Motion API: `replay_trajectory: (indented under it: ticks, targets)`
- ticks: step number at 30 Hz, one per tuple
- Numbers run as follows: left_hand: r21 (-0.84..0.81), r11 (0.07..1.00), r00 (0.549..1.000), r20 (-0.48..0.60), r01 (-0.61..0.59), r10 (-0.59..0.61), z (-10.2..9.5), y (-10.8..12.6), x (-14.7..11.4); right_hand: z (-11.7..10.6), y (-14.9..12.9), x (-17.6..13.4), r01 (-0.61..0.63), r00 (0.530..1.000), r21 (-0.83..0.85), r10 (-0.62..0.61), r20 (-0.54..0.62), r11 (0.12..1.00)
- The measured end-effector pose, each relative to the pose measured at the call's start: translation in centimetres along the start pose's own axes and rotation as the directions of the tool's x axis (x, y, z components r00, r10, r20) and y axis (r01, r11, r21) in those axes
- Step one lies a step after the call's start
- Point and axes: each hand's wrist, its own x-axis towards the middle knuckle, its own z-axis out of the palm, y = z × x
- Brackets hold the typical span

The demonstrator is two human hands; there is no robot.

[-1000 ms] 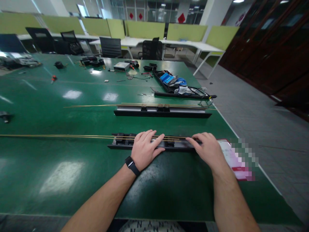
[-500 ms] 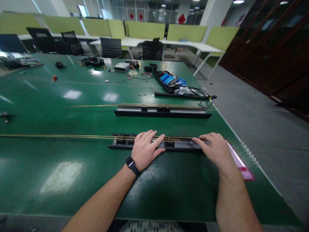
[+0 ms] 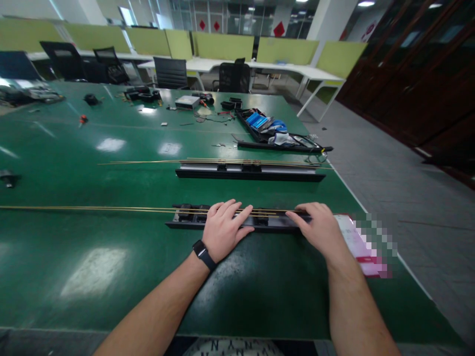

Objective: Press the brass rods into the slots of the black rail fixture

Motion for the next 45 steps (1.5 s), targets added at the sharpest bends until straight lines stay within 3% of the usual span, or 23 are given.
replay_trajectory:
  ticks: [13, 24, 45]
  targets:
    - [0.025, 1.0, 1.0, 0.011, 0.003, -0.003, -0.2, 0.2, 0.1, 0.1, 0.1, -0.1, -0.029, 0.999, -0.015, 0.03, 0.028, 0.999]
    - [0.021, 1.0, 1.0, 0.006, -0.005, 0.005, -0.3, 0.1, 0.0, -0.5, 0.4, 0.1, -0.027, 0.999, -0.087, 0.023, -0.045, 0.996]
    - [0.013, 1.0, 1.0, -0.003, -0.003, 0.003, -0.3, 0.1, -0.1, -1.7, 2.0, 0.3, -0.03, 0.999, -0.12, 0.035, 0.034, 0.992]
